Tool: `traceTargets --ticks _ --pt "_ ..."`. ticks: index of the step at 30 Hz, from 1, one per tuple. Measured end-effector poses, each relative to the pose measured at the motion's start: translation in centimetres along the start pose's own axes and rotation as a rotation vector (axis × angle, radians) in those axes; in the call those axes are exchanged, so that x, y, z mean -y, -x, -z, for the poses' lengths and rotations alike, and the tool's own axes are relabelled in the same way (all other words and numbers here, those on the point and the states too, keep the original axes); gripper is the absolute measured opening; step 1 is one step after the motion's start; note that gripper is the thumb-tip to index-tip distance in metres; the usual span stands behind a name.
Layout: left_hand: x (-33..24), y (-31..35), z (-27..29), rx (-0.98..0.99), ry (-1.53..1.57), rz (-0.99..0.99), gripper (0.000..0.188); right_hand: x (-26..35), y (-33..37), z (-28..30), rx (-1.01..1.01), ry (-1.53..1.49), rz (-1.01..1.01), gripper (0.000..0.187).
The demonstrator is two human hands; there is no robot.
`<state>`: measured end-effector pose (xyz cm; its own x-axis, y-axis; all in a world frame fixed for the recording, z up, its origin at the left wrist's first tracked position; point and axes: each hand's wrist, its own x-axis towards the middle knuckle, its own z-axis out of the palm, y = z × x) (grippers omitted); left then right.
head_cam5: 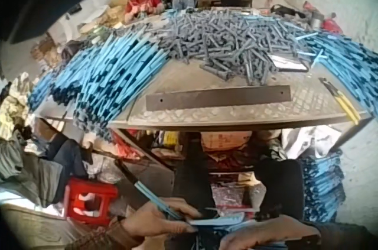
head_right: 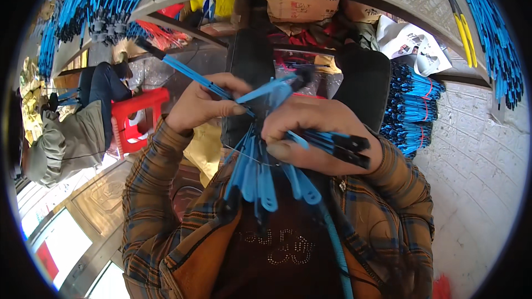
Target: The person trims umbrella ribs and secures them onto a hub using pliers and wire by hand. The person then ties the rib bundles together with string, sets them onto a pile, and sorts through additional umbrella ribs.
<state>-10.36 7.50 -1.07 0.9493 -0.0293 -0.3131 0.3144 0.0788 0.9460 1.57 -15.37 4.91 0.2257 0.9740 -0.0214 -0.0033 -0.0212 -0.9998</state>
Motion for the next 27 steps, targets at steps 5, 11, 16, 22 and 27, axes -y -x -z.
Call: traceTargets --ticks 5,11,16,22,27 --pt "0.0 0.0 -0.1 0.162 0.125 0.016 0.027 0.2 1.1 0.1 0.065 -0.078 0.005 0.016" --pt "-0.8 0.6 -1.0 0.109 0.330 -0.058 0.017 0.2 1.0 -0.1 0.097 -0.081 0.042 0.021" --pt "-2.5 0.3 -2.7 0.187 0.350 -0.158 0.017 0.2 1.0 -0.7 -0.031 -0.068 0.006 0.021" --pt "-5.2 0.4 -4.4 0.231 0.227 -0.112 0.018 -0.2 0.8 -1.2 -0.147 0.100 0.217 0.018" --pt "-4.9 0.7 -4.5 0.275 0.193 -0.071 0.018 0.1 1.2 -1.0 -0.158 0.170 0.186 0.016"
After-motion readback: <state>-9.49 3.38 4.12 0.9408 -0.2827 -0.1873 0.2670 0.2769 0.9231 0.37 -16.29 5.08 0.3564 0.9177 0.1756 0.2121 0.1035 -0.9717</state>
